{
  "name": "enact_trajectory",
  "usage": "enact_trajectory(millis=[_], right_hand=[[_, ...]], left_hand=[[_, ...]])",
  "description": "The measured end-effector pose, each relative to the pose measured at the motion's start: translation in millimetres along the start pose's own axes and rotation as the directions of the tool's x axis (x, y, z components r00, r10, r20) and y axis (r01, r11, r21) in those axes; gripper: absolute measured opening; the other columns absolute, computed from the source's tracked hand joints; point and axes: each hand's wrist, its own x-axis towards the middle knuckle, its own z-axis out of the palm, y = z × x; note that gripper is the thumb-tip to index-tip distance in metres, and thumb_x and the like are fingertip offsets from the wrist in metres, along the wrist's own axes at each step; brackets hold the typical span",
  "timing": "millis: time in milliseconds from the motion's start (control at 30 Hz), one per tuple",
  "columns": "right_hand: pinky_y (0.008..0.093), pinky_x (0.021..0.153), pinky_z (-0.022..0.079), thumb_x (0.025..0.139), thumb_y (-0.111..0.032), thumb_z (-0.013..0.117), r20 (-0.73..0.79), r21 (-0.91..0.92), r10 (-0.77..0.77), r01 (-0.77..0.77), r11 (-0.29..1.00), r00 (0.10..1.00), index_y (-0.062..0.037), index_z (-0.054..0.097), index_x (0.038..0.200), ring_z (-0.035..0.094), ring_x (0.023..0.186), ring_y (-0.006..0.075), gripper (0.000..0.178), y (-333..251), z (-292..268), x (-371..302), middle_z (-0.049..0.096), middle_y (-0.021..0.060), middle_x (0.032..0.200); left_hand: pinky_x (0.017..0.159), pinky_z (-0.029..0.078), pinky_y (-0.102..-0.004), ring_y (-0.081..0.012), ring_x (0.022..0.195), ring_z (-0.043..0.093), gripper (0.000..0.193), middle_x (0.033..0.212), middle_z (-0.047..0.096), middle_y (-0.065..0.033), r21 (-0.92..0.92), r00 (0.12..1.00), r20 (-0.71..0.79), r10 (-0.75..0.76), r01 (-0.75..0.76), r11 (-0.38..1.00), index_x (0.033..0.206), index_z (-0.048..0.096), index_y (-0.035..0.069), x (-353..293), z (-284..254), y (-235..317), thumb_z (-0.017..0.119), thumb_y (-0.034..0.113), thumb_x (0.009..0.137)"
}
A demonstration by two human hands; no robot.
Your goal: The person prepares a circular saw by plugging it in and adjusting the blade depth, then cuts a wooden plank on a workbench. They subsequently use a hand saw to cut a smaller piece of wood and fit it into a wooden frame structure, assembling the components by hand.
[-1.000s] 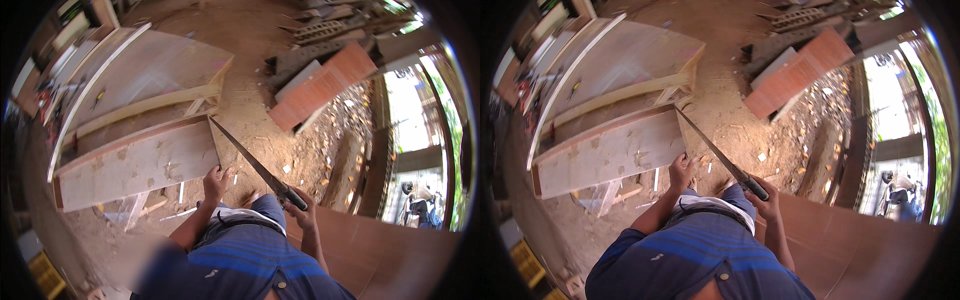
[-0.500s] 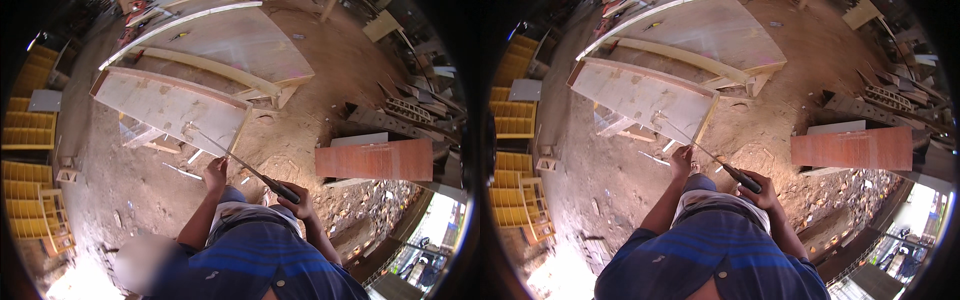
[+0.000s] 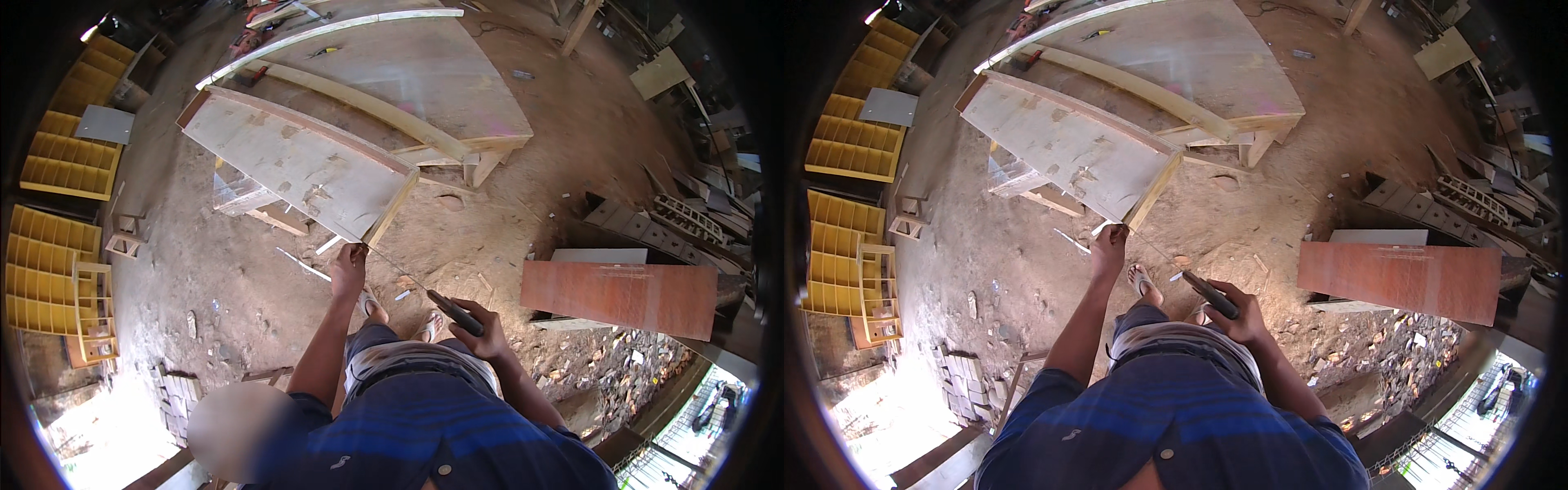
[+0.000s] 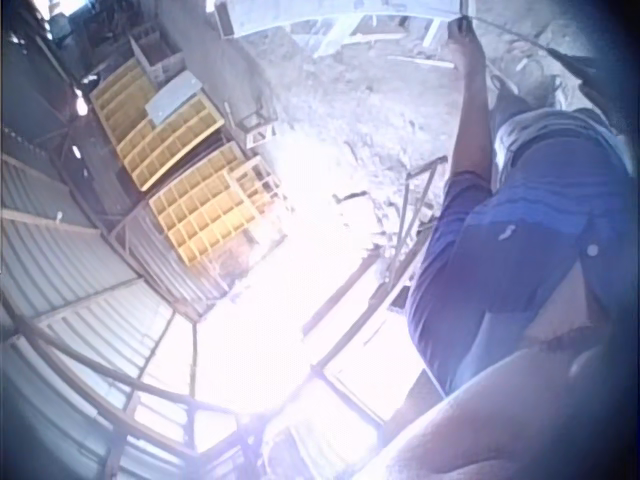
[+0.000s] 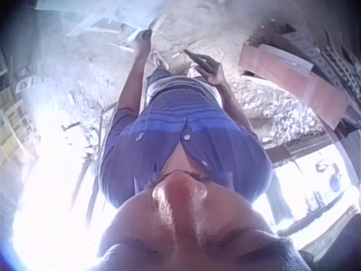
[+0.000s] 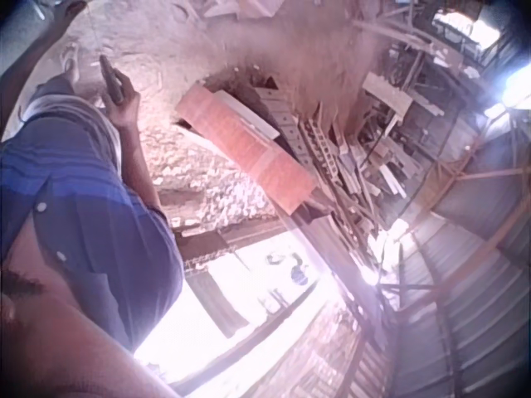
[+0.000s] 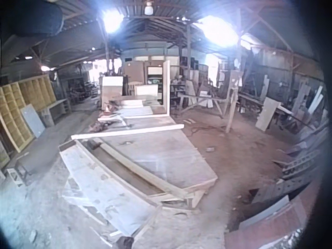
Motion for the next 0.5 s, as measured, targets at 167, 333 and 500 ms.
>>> enact_trajectory(millis=[167, 333, 500], right_hand=[[0.0371, 0.081, 0.059, 0.09, -0.019, 0.079, -0.021, -0.095, -0.129, 0.126, 0.987, 0.991, -0.005, 0.064, 0.137, 0.078, 0.097, 0.0309, 0.051, 26, 32, 49, 0.077, 0.0207, 0.105], [0.038, 0.084, 0.06, 0.09, -0.019, 0.079, 0.018, -0.042, -0.16, 0.16, 0.986, 0.987, -0.0055, 0.064, 0.137, 0.077, 0.101, 0.0325, 0.052, 40, 24, 46, 0.076, 0.0226, 0.11], [0.0358, 0.091, 0.059, 0.089, -0.019, 0.079, 0.053, -0.043, -0.124, 0.127, 0.991, 0.991, -0.0003, 0.061, 0.142, 0.077, 0.107, 0.026, 0.059, 78, -22, -18, 0.077, 0.019, 0.117]], left_hand=[[0.078, 0.059, -0.043, -0.0344, 0.094, 0.078, 0.017, 0.098, 0.077, -0.0202, 0.023, 0.996, -0.009, 0.091, -0.091, 0.996, 0.11, 0.07, 0.002, 4, 7, 7, 0.067, 0.015, 0.1], [0.074, 0.058, -0.0486, -0.0396, 0.087, 0.075, 0.014, 0.093, 0.075, -0.0211, 0.179, 0.981, -0.025, 0.194, -0.187, 0.966, 0.111, 0.065, 0.005, 6, 11, -16, 0.066, 0.014, 0.099], [0.071, 0.058, -0.0494, -0.0397, 0.083, 0.074, 0.013, 0.09, 0.073, -0.0205, 0.23, 0.962, -0.069, 0.264, -0.242, 0.943, 0.11, 0.062, 0.006, -1, 13, -12, 0.065, 0.012, 0.099]])
